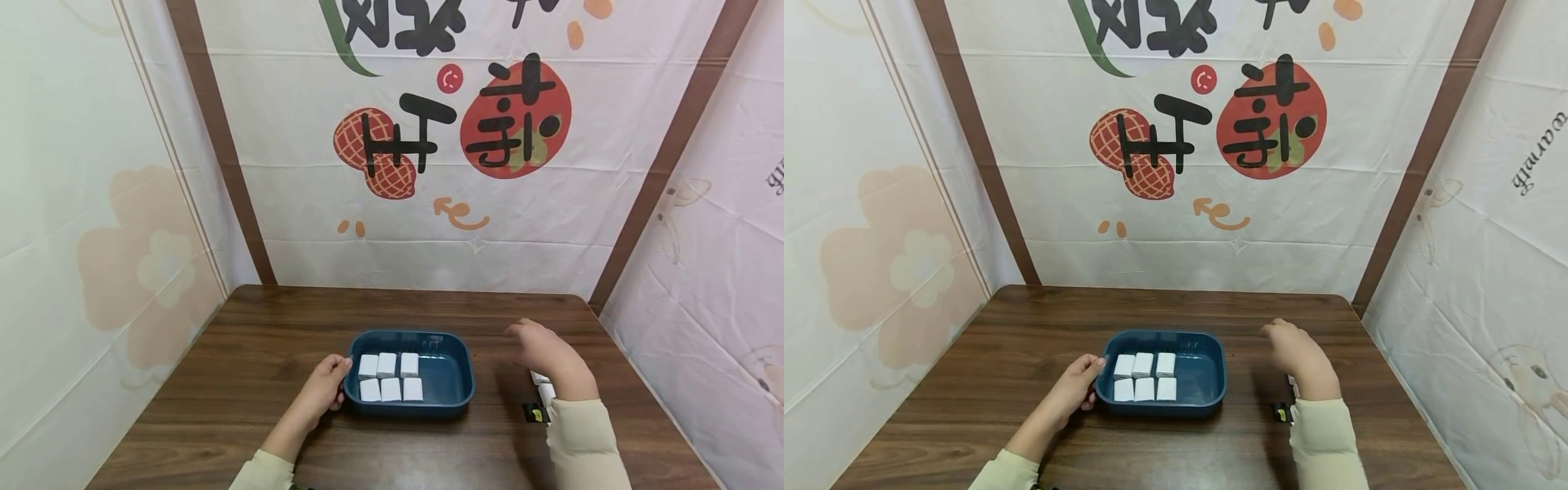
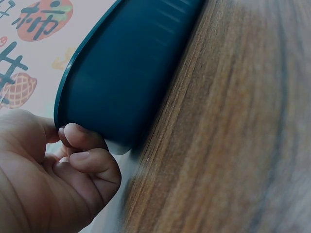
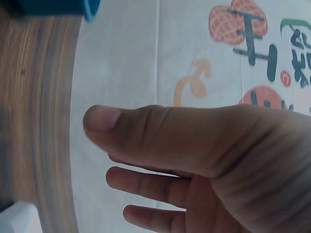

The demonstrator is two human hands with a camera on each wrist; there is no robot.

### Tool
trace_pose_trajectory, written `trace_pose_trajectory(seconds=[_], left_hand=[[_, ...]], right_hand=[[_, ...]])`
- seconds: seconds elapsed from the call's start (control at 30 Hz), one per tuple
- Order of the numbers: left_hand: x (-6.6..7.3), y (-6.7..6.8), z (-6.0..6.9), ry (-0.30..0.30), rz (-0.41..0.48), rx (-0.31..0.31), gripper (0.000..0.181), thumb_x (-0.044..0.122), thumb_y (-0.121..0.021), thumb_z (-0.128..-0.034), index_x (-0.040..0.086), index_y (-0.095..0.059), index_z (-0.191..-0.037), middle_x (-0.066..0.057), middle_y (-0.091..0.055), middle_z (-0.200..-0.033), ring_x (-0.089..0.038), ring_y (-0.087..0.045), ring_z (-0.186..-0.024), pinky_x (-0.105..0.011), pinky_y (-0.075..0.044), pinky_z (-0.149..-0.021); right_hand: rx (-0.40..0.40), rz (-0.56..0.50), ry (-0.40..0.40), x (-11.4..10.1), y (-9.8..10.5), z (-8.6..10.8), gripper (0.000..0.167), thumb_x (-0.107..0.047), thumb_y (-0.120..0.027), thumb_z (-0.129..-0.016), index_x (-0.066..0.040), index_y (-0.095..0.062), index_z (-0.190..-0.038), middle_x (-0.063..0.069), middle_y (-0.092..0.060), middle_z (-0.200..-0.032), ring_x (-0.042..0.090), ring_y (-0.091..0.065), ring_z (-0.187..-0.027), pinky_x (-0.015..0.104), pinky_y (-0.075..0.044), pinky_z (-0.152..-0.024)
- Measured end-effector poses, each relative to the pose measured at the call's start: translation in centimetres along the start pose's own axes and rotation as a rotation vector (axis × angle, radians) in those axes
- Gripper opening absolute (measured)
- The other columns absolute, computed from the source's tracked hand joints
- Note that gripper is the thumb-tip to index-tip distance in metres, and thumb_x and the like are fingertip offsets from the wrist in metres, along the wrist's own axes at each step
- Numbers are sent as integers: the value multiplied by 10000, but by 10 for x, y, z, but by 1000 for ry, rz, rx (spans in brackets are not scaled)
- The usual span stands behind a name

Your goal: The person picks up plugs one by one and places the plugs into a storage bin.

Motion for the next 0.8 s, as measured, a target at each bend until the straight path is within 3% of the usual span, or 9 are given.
trace_pose_trajectory(seconds=[0.33,0.57,0.8], left_hand=[[1,1,1,4,-6,-2,353,333,-483,-1098,-14,-533,-1134,-41,-472,-731,-156,-476,-553,-236,-388,-460],[-1,0,0,12,-5,2,336,320,-485,-1097,-10,-539,-1133,-40,-473,-728,-157,-475,-559,-237,-382,-462],[-1,0,-1,9,5,1,330,315,-489,-1095,-8,-545,-1133,-39,-472,-729,-156,-472,-560,-234,-373,-460]], right_hand=[[-71,-51,-38,29,-10,5,515,-3,-824,-754,92,-655,-1231,289,-613,-1229,442,-615,-1139,543,-531,-911],[-119,-63,-119,47,-23,4,552,25,-819,-723,93,-653,-1245,300,-643,-1241,342,-643,-1026,466,-542,-798],[-122,-56,-139,51,-26,6,496,46,-838,-696,84,-680,-1165,241,-698,-1137,278,-632,-914,444,-543,-754]])
Point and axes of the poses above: each hand's wrist, its own z-axis away from the middle knuckle, its own y-axis out of the back of the hand, x = y × z, the point moved 8 cm from there along -z, towards the middle knuckle
